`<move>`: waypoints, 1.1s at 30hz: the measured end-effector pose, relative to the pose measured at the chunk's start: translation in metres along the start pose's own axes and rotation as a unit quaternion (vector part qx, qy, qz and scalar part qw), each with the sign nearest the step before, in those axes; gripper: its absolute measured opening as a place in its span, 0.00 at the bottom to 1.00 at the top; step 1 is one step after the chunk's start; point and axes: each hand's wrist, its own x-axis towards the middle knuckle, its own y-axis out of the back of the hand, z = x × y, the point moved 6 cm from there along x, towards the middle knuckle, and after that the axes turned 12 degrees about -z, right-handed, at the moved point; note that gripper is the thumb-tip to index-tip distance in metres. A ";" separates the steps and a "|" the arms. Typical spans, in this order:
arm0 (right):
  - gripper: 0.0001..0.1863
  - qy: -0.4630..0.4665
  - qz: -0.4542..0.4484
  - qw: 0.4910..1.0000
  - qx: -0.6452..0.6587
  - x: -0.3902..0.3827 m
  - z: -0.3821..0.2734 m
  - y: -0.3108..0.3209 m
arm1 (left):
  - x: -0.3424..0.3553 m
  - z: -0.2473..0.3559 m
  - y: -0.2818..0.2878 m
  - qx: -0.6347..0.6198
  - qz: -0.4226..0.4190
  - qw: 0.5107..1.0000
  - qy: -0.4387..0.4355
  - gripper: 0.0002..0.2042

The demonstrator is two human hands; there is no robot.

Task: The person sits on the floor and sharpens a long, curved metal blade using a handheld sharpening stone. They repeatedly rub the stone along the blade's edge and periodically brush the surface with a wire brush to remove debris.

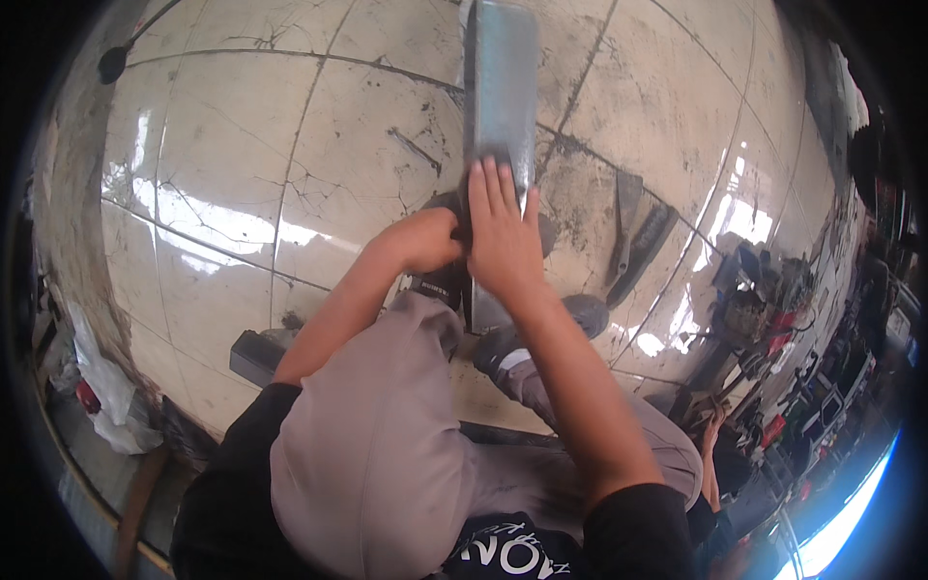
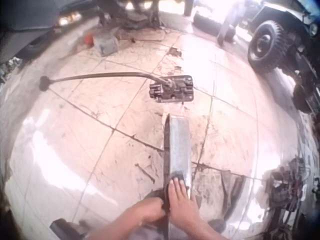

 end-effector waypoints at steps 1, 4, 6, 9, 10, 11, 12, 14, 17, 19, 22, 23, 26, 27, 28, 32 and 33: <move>0.48 -0.006 0.002 1.000 -0.007 0.013 0.001 0.009 | 0.002 -0.004 -0.003 -0.012 0.014 1.000 -0.015 0.19; 0.50 -0.016 0.013 1.000 -0.009 0.037 0.002 0.025 | 0.008 -0.006 -0.003 -0.015 0.029 0.999 -0.042 0.19; 0.50 -0.015 -0.009 1.000 0.014 0.018 0.000 0.014 | 0.008 -0.004 -0.002 -0.002 0.021 0.999 -0.031 0.19; 0.51 -0.016 -0.047 0.999 0.000 -0.009 0.002 -0.011 | 0.004 -0.002 -0.001 0.014 -0.007 1.000 0.011 0.20; 0.52 -0.017 -0.050 0.999 0.005 -0.010 0.004 -0.013 | 0.000 0.003 0.002 0.015 -0.014 1.000 0.018 0.20; 0.52 -0.019 -0.052 0.998 0.009 -0.009 0.006 -0.015 | -0.001 0.006 0.003 0.016 -0.022 0.999 0.024 0.20; 0.52 -0.005 -0.037 0.999 0.031 0.001 0.000 -0.001 | -0.002 0.000 0.000 0.001 -0.008 1.000 0.006 0.20; 0.52 -0.012 -0.021 0.999 0.024 0.028 0.002 0.019 | 0.006 -0.008 -0.004 -0.024 0.028 0.999 -0.038 0.19; 0.52 -0.010 -0.009 0.999 0.032 0.031 0.004 0.017 | 0.010 -0.006 -0.005 -0.021 0.027 0.998 -0.044 0.21; 0.52 0.000 -0.016 0.999 0.046 0.005 0.004 -0.001 | 0.010 -0.005 -0.002 0.004 0.024 1.000 -0.019 0.21; 0.53 -0.010 -0.042 0.999 0.021 -0.007 0.002 -0.014 | 0.000 0.001 0.004 0.017 0.005 1.000 0.013 0.20; 0.53 -0.015 -0.041 0.999 0.023 -0.007 0.002 -0.013 | -0.003 0.003 0.003 0.020 -0.006 1.000 0.021 0.20; 0.53 -0.009 0.011 1.000 0.015 0.025 0.007 0.005 | 0.000 0.003 0.000 -0.027 0.012 0.999 -0.018 0.20; 0.53 -0.009 0.016 1.000 0.013 0.032 0.004 0.012 | 0.000 0.002 0.000 -0.021 0.009 0.999 -0.022 0.20; 0.52 -0.004 0.006 0.999 0.032 0.029 0.000 0.016 | 0.001 0.001 -0.001 -0.016 0.007 0.999 -0.027 0.20; 0.48 -0.005 -0.015 1.000 0.003 -0.012 0.001 -0.016 | 0.003 0.000 0.002 0.016 0.034 0.999 0.005 0.17; 0.47 0.001 -0.006 1.000 0.010 -0.008 0.001 -0.013 | 0.002 0.000 0.005 0.014 0.042 0.999 0.004 0.17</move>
